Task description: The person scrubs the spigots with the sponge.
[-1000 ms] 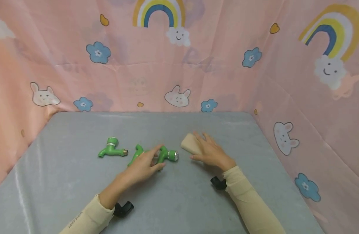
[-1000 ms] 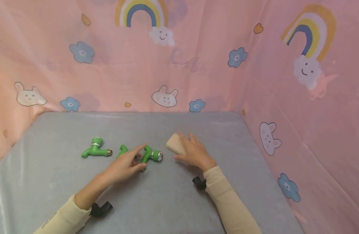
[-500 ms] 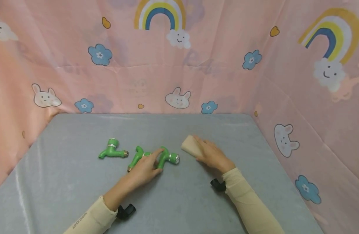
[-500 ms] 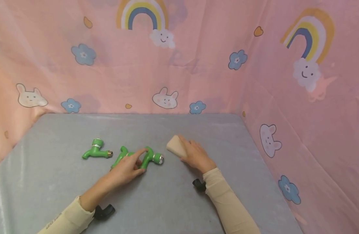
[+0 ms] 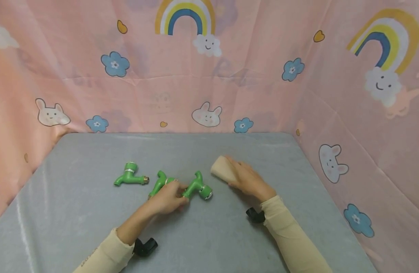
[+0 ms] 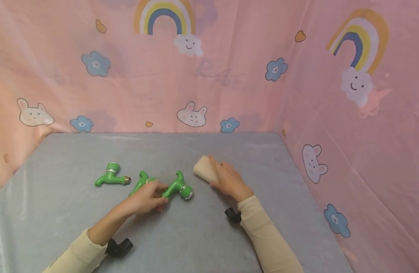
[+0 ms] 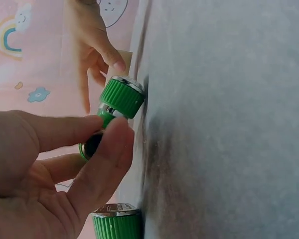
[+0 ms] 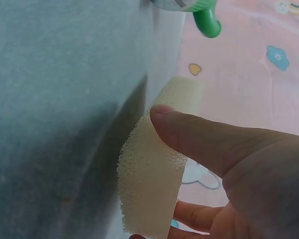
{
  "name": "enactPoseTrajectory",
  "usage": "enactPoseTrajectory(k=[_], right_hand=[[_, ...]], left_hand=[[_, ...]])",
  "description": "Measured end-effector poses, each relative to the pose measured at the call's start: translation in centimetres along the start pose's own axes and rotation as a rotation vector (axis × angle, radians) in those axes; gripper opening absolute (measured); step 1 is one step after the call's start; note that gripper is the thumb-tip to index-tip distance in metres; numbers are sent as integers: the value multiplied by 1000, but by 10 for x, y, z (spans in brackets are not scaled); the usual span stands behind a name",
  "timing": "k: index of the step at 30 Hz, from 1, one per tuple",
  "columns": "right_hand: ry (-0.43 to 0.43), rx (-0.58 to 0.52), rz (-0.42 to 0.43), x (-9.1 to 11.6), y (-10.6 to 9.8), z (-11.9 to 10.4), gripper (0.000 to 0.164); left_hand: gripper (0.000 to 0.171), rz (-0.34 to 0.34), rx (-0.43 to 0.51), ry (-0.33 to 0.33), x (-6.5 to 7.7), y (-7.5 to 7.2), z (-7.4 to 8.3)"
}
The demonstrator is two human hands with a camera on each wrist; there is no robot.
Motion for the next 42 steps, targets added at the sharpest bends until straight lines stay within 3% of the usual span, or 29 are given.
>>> enactPoseTrajectory(k=[7, 18, 28, 35, 42], right_hand=[[-28, -21, 56, 2, -9, -4, 89], [-133, -54, 215, 11, -25, -21, 67], [-294, -81, 331, 15, -29, -58, 50], [-311, -81, 357, 14, -21, -70, 46], [-306, -76, 360, 13, -21, -67, 46]], left_hand=[[49, -28, 152, -36, -2, -3, 0], [45, 123, 277, 9, -5, -17, 0], [45, 150, 427, 29, -6, -19, 4], [46, 174, 477, 53, -6, -17, 7], [45, 222, 477, 66, -3, -19, 9]])
Point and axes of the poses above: each hand's wrist, its own x-axis away from the middle knuckle, its own y-axis out of the palm, z = x × y, the point moved 3 cm from there along -x, towards the middle knuckle, and after that the axes turned 5 degrees about -y, right-handed, at the moved point
